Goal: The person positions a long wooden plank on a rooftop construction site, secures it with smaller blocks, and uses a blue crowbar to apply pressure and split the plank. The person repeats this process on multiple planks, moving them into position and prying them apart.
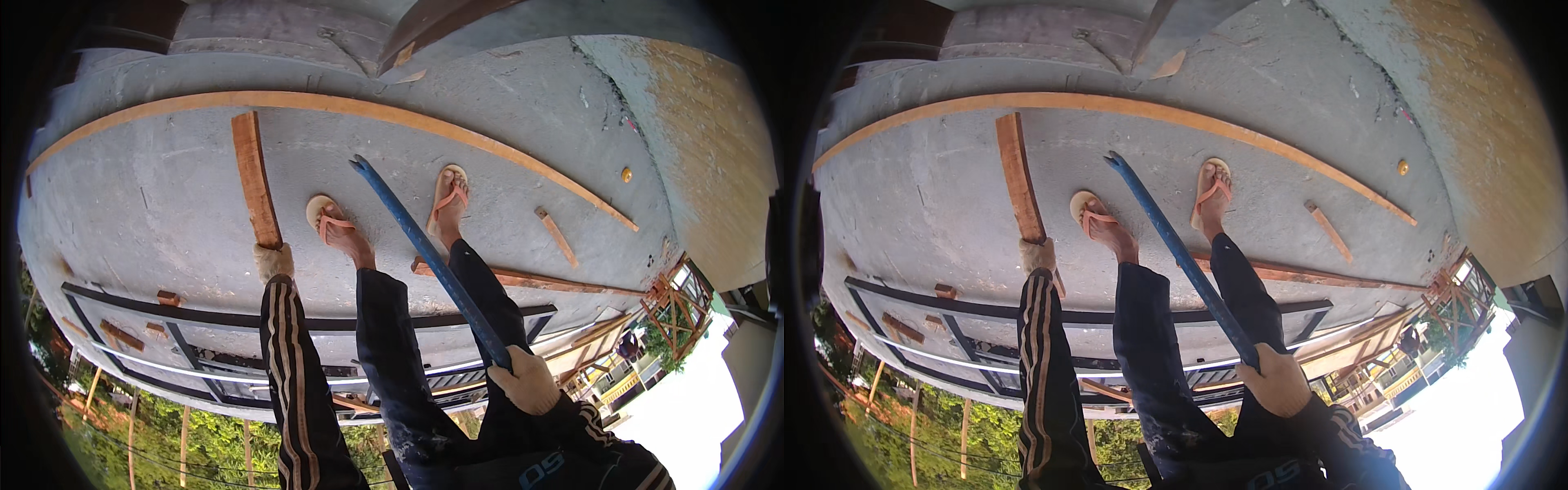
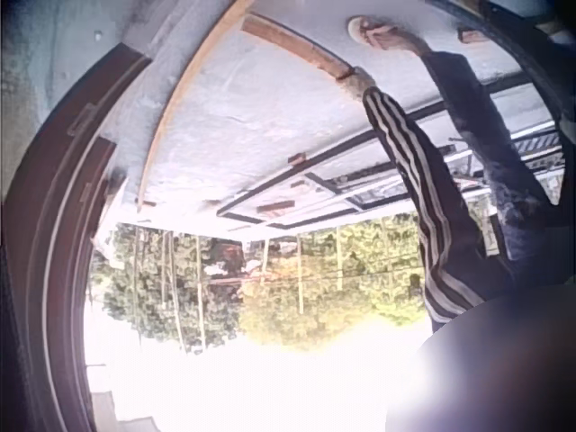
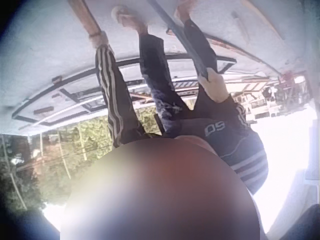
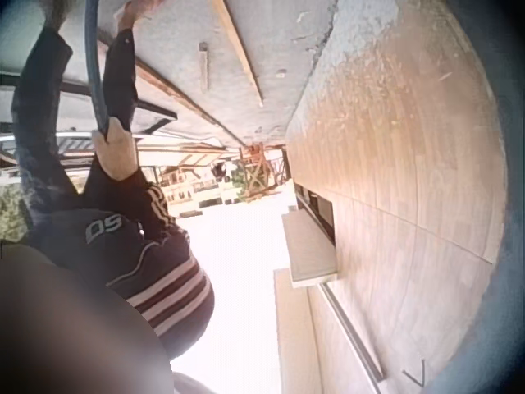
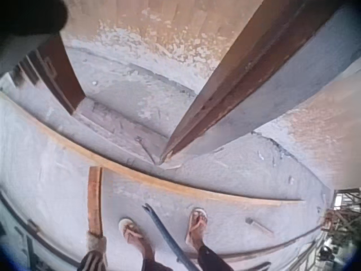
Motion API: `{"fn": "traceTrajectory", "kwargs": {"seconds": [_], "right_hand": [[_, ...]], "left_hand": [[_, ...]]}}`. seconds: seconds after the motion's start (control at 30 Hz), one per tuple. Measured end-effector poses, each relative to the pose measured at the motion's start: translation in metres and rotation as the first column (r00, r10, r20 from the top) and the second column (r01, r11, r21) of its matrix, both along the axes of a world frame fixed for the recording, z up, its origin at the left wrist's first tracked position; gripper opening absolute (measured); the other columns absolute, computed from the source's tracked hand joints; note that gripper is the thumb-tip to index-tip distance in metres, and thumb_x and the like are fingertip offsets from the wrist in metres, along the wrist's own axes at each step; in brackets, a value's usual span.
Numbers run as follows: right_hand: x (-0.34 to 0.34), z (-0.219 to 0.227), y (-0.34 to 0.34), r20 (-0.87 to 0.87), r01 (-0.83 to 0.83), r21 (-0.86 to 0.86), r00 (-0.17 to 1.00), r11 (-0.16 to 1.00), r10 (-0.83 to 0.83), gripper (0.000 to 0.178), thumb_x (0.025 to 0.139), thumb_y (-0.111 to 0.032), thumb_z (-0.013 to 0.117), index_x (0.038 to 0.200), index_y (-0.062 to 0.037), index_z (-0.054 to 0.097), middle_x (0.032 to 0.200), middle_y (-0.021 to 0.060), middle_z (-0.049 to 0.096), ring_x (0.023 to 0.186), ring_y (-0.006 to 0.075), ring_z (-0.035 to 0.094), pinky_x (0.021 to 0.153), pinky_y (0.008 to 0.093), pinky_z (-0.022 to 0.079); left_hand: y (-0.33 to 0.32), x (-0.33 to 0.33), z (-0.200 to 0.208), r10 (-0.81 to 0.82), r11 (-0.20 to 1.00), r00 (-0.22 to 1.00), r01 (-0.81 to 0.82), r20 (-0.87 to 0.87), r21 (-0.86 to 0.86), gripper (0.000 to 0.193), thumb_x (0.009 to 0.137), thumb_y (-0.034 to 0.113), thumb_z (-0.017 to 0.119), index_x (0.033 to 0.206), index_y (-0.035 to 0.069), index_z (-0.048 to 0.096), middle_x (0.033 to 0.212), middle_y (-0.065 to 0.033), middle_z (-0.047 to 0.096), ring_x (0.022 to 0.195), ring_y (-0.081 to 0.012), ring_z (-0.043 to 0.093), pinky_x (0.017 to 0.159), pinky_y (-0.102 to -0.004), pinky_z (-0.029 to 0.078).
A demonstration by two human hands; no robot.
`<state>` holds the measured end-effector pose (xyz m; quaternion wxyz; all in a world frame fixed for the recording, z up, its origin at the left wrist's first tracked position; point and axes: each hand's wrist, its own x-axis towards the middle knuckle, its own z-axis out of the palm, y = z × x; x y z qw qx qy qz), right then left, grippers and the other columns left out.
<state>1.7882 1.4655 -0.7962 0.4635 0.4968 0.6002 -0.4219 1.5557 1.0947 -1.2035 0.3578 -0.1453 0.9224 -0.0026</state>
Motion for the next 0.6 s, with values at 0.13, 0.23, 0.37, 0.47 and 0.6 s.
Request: {"fn": "traceTrajectory", "kwargs": {"seconds": [0.13,0.23,0.37,0.47,0.6], "right_hand": [[-0.001,-0.014,-0.025,-0.095,0.039,0.001,0.995,0.999,-0.039,0.032,0.092,-0.026,0.066,0.093,0.0037,0.053,0.068,0.0272,0.061,0.070,0.0487,0.065,0.063,0.0521,0.051],[0.000,-0.023,-0.048,-0.288,-0.149,-0.004,0.947,0.989,0.142,0.031,0.093,-0.023,0.066,0.094,0.0041,0.052,0.066,0.0241,0.058,0.064,0.0456,0.065,0.058,0.0510,0.050],[-0.001,-0.027,-0.068,-0.368,0.039,0.046,0.930,0.998,-0.019,0.023,0.092,-0.020,0.067,0.096,0.0003,0.057,0.071,0.0187,0.054,0.059,0.0376,0.063,0.050,0.0468,0.047],[-0.003,-0.038,-0.070,-0.312,0.190,-0.005,0.932,0.982,-0.182,0.032,0.093,-0.023,0.067,0.102,0.0033,0.051,0.061,0.0193,0.057,0.054,0.0409,0.062,0.051,0.0478,0.049],[0.010,-0.063,-0.063,-0.357,0.168,-0.028,0.919,0.985,-0.167,0.031,0.095,-0.024,0.064,0.102,0.0021,0.049,0.068,0.0221,0.065,0.061,0.0421,0.067,0.058,0.0514,0.053]], "left_hand": [[-0.005,0.002,-0.014,-0.079,0.995,0.978,0.088,0.193,-0.037,0.069,0.087,0.044,0.064,0.138,0.001,0.047,0.128,-0.0287,0.061,0.118,-0.0442,0.062,0.100,-0.0490,0.049],[0.016,-0.003,-0.010,-0.284,0.958,0.945,0.272,0.163,0.092,0.066,0.089,0.042,0.064,0.136,-0.001,0.048,0.130,-0.0270,0.061,0.121,-0.0431,0.060,0.101,-0.0494,0.048],[0.082,-0.001,0.042,-0.189,0.857,0.974,0.104,0.121,0.504,0.064,0.094,0.049,0.060,0.135,0.000,0.051,0.127,-0.0213,0.062,0.116,-0.0383,0.062,0.095,-0.0511,0.050],[0.144,0.008,0.086,0.259,0.644,0.661,-0.662,0.704,0.384,0.070,0.096,0.064,0.053,0.136,0.006,0.052,0.127,-0.0168,0.063,0.116,-0.0333,0.062,0.093,-0.0513,0.050],[0.190,0.078,0.099,0.270,0.244,0.422,-0.899,0.866,0.363,0.072,0.097,0.072,0.046,0.134,0.010,0.055,0.122,-0.0131,0.064,0.108,-0.0282,0.066,0.090,-0.0466,0.052]]}}
